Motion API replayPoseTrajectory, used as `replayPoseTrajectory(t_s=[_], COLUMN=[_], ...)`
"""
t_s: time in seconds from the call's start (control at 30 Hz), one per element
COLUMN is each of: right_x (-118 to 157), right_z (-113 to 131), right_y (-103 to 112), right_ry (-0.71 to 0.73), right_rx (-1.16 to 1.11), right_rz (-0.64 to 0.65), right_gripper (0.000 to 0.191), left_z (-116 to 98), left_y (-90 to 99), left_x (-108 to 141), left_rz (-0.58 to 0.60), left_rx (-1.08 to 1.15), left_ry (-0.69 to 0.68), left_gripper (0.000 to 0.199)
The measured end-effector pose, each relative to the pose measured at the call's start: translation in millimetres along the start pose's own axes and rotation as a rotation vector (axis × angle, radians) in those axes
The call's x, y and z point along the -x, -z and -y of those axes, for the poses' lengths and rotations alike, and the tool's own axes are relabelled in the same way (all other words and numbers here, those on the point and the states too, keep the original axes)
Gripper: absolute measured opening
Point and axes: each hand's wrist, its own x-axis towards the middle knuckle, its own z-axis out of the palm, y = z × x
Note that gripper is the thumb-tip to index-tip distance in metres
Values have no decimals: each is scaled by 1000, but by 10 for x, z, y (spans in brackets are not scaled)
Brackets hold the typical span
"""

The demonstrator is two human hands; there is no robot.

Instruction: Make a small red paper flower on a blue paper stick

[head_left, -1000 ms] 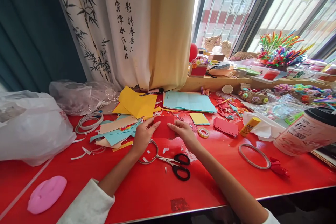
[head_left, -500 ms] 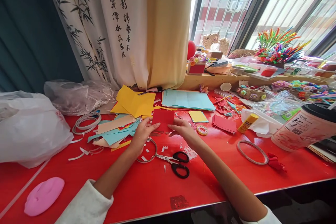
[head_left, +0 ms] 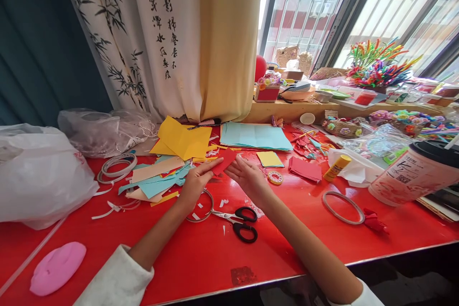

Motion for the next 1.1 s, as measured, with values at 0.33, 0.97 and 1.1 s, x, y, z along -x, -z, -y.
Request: replayPoseTrajectory(t_s=[0.33, 0.97, 1.1], right_x=[10, 17, 28], right_z=[-60, -185, -167], right_y=[52, 43, 0], right_ry=[150, 190, 139], right_rx=[309, 513, 473], right_rz=[-80, -47, -11], right_gripper=[23, 27, 26], left_z=[-36, 73, 79], left_y=[-5, -132, -117], left_x=[17, 49, 42], left_rz=[-55, -120, -130], left_rx=[-231, -194, -182], left_ry=[-71, -22, -49], left_gripper=[21, 31, 28])
